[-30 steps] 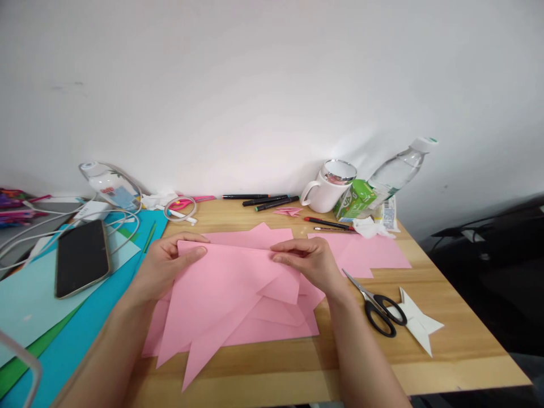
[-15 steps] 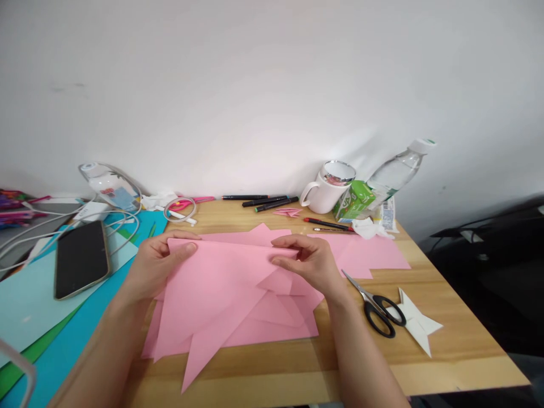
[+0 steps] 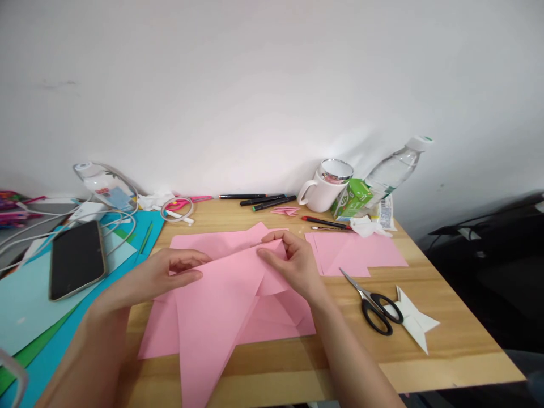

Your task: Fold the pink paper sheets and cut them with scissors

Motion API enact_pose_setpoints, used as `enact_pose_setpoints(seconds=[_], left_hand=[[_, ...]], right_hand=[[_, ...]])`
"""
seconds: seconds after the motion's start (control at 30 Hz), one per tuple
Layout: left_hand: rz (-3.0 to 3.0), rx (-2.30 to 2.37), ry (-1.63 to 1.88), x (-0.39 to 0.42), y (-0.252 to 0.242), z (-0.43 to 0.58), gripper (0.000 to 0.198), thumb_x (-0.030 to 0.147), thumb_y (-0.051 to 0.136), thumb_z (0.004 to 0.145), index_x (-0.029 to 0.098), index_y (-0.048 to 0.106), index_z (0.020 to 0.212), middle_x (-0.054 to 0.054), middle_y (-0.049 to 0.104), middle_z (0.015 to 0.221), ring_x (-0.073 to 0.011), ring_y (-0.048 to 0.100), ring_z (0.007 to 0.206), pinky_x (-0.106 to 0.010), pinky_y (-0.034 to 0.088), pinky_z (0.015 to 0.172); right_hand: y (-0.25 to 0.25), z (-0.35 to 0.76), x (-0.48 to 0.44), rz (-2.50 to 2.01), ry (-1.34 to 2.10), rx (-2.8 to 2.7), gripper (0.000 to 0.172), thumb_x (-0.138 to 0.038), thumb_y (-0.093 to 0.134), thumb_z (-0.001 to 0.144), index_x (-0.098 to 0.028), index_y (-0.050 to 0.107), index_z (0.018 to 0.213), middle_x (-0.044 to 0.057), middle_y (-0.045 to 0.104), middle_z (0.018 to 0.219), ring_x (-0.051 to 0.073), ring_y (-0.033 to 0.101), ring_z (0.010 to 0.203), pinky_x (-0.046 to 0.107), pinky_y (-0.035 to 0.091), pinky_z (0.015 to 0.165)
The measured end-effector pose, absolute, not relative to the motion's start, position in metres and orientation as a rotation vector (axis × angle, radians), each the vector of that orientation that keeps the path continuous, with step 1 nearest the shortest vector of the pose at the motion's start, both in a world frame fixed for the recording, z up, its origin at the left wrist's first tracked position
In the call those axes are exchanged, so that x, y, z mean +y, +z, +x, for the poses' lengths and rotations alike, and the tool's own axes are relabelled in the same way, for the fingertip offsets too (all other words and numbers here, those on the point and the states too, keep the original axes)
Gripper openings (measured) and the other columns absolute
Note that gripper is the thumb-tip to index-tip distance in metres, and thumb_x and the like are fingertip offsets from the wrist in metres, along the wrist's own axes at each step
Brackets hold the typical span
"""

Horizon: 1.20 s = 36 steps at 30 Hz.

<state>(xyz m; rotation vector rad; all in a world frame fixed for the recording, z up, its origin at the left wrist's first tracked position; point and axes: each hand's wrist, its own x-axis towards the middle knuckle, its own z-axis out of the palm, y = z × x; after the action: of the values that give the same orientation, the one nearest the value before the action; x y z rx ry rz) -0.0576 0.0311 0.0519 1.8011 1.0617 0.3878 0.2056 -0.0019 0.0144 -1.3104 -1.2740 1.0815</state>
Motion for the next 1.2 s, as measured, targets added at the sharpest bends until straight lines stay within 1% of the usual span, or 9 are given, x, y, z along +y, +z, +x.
enact_pose_setpoints(seconds=[0.1,0.2,0.33,0.4,0.5,0.63,0.83,1.1,1.2], left_hand=[[1.923,1.100,0.359,0.031,0.060,-0.045,0.020,0.034,0.057,0.078,0.023,0.071,0.089,-0.001,0.068,0.075,-0.0165,0.059,0.065,-0.022,0.041,0.055],[1.986,0.995,0.323,0.031,0.063,-0.025,0.022,0.036,0.050,0.083,0.022,0.067,0.086,0.000,0.065,0.072,-0.0143,0.054,0.062,-0.021,0.036,0.052],[2.036,0.971,0.323,0.030,0.058,-0.005,0.028,0.036,0.047,0.085,0.019,0.054,0.065,0.003,0.047,0.058,-0.0115,0.039,0.054,-0.023,0.026,0.049],[2.032,0.989,0.344,0.029,0.056,-0.001,0.030,0.037,0.047,0.085,0.018,0.050,0.062,0.004,0.042,0.057,-0.0112,0.036,0.054,-0.024,0.024,0.049],[2.021,0.976,0.360,0.028,0.058,-0.001,0.029,0.037,0.046,0.086,0.018,0.051,0.064,0.003,0.044,0.058,-0.0116,0.037,0.055,-0.025,0.024,0.050],[2.030,0.957,0.384,0.024,0.065,0.000,0.030,0.036,0.046,0.086,0.018,0.051,0.062,0.004,0.042,0.056,-0.0110,0.036,0.053,-0.025,0.023,0.049],[2.032,0.998,0.383,0.019,0.061,-0.001,0.029,0.037,0.043,0.088,0.019,0.060,0.072,0.003,0.049,0.060,-0.0116,0.039,0.054,-0.025,0.023,0.049],[2.021,1.037,0.450,0.018,0.056,-0.002,0.029,0.037,0.044,0.086,0.019,0.059,0.070,0.002,0.049,0.059,-0.0118,0.040,0.053,-0.026,0.022,0.049],[2.002,1.020,0.462,0.018,0.059,0.002,0.032,0.038,0.042,0.087,0.019,0.056,0.066,0.003,0.045,0.057,-0.0115,0.038,0.053,-0.026,0.022,0.049]], right_hand=[[0.011,0.198,-0.003,-1.336,1.051,-1.365,0.027,-0.040,0.069,0.073,-0.018,0.063,0.087,0.006,0.070,0.082,0.016,0.060,0.061,0.024,0.048,0.050],[0.010,0.193,-0.005,-1.354,1.011,-1.426,0.027,-0.040,0.069,0.073,-0.019,0.065,0.088,0.004,0.070,0.078,0.014,0.058,0.057,0.024,0.046,0.048],[0.013,0.195,-0.005,-1.262,1.063,-1.458,0.026,-0.039,0.070,0.073,-0.019,0.067,0.090,0.003,0.070,0.078,0.015,0.061,0.062,0.023,0.048,0.052],[0.015,0.199,-0.005,-1.182,1.184,-1.425,0.028,-0.041,0.068,0.076,-0.020,0.067,0.094,0.005,0.072,0.084,0.016,0.063,0.065,0.024,0.050,0.054],[0.016,0.203,-0.004,-1.106,1.283,-1.376,0.030,-0.044,0.065,0.078,-0.020,0.069,0.095,0.007,0.074,0.091,0.018,0.067,0.071,0.025,0.053,0.057],[0.015,0.205,-0.005,-1.088,1.261,-1.335,0.029,-0.046,0.066,0.077,-0.022,0.072,0.091,0.007,0.075,0.092,0.021,0.070,0.078,0.029,0.056,0.062],[0.013,0.202,-0.004,-1.148,1.168,-1.316,0.026,-0.046,0.068,0.074,-0.023,0.076,0.084,0.006,0.076,0.086,0.021,0.069,0.074,0.030,0.056,0.064],[0.015,0.202,-0.003,-1.182,1.115,-1.300,0.021,-0.040,0.066,0.077,-0.022,0.075,0.082,0.006,0.076,0.085,0.021,0.069,0.078,0.029,0.054,0.068],[0.016,0.201,-0.003,-1.192,1.077,-1.287,0.019,-0.038,0.066,0.077,-0.023,0.076,0.080,0.005,0.076,0.084,0.020,0.069,0.076,0.028,0.053,0.066]])
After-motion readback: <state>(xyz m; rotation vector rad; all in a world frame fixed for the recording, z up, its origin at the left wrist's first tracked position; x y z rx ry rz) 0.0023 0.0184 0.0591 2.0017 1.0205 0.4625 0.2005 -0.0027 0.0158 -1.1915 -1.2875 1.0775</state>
